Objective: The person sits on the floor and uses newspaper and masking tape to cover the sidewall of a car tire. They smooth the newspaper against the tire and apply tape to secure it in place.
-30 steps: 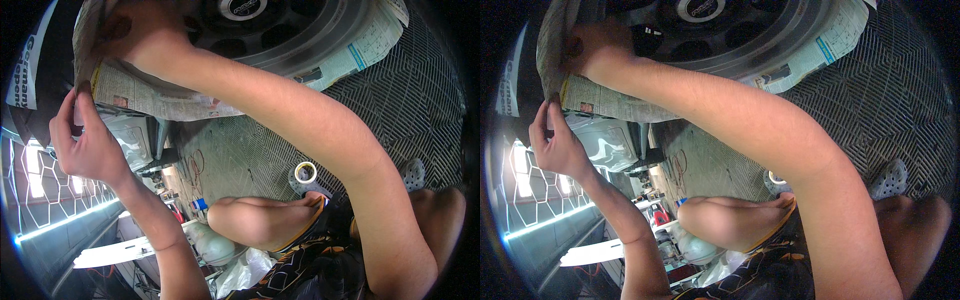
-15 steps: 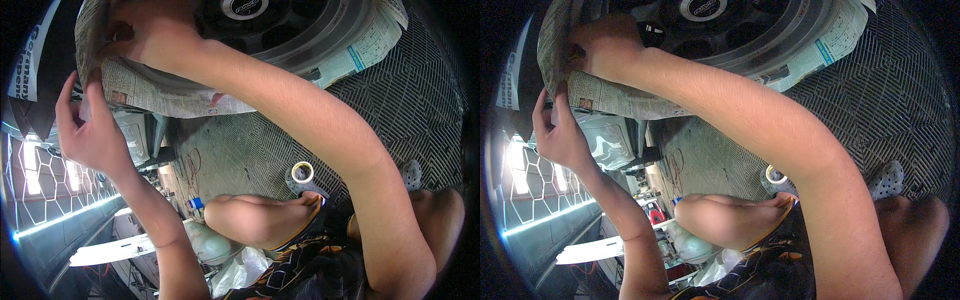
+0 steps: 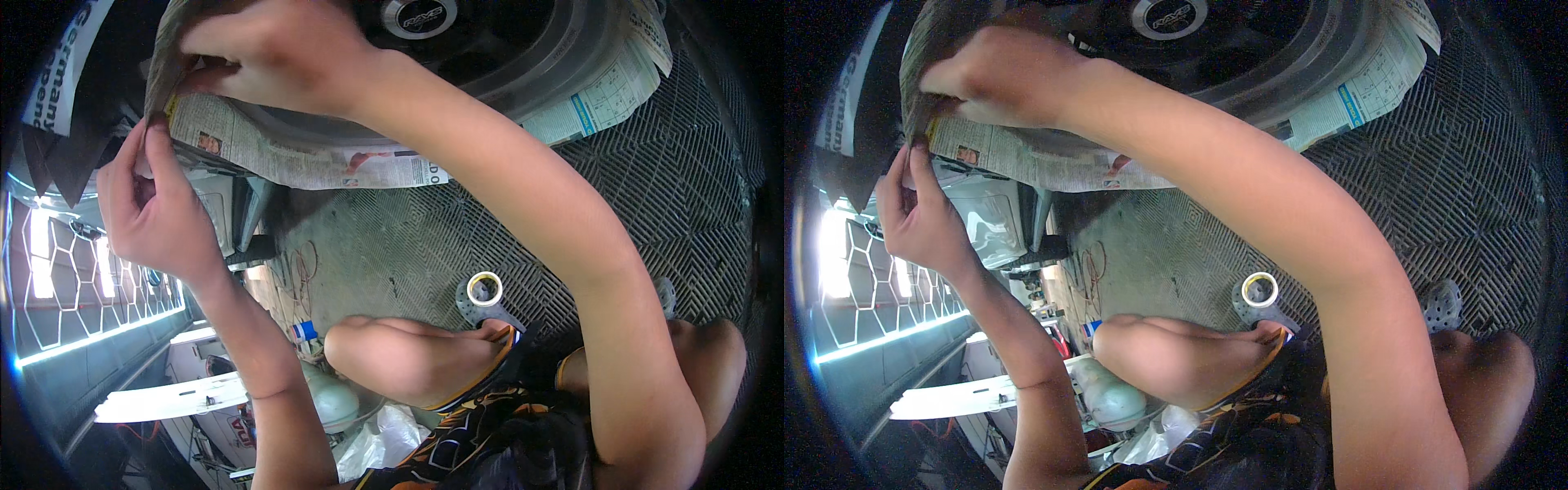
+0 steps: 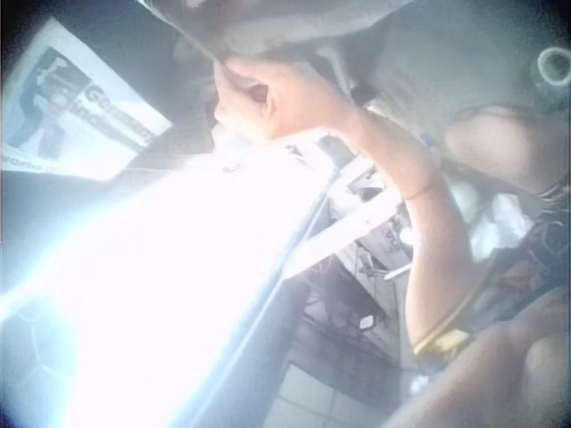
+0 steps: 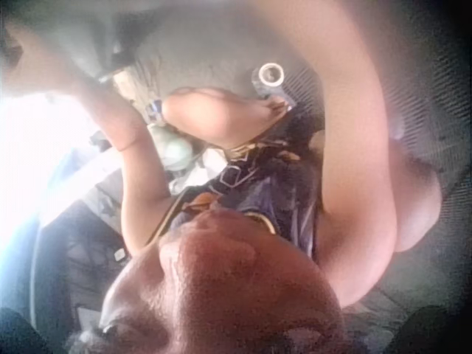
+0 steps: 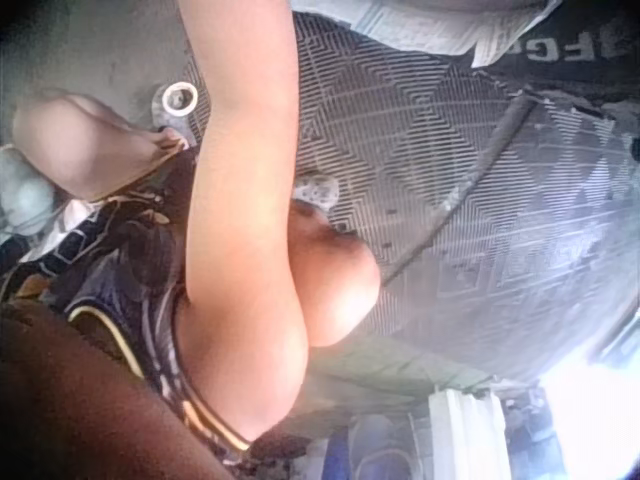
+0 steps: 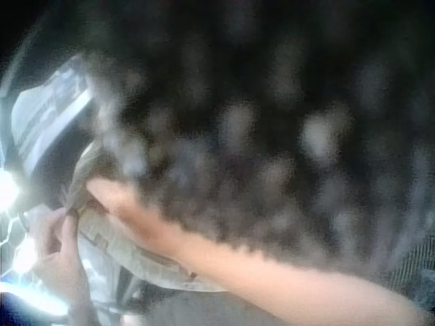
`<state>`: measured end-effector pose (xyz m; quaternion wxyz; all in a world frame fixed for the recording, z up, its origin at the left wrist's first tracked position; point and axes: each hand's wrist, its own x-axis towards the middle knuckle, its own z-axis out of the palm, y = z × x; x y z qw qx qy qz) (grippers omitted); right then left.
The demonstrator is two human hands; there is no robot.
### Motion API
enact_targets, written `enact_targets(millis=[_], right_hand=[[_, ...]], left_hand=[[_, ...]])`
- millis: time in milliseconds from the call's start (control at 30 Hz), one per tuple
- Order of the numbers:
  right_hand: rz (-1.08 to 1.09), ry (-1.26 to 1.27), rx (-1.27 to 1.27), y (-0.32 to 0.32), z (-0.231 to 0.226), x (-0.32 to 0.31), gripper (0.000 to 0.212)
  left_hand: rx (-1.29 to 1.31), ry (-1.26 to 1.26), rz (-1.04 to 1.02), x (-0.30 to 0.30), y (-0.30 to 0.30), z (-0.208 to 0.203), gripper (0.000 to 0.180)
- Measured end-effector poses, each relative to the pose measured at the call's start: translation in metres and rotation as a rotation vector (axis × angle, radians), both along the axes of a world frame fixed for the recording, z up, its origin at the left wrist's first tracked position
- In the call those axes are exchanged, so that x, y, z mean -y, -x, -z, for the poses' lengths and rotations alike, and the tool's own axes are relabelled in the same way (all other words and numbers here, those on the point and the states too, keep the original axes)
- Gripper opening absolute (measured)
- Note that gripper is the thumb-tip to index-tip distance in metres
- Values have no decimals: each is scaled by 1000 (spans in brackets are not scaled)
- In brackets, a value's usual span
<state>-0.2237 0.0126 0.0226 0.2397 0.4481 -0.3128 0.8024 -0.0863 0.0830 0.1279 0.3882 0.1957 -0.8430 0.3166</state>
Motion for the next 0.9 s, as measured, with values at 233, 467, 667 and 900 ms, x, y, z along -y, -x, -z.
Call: enact_targets(millis=[233, 467, 667, 900], right_hand=[[105, 132, -41, -7, -19, -58, 15], [202, -86, -372, 1, -12, -65, 19], [177, -63, -406, 2, -11, -67, 19], [149, -66, -422, -1, -9, -63, 21]], left_hand=[[-7, -56, 104, -1, -13, 1, 15], [28, -1, 195, 7, -13, 3, 13], [59, 173, 199, 9, -13, -2, 11], [-131, -99, 109, 13, -7, 12, 11]])
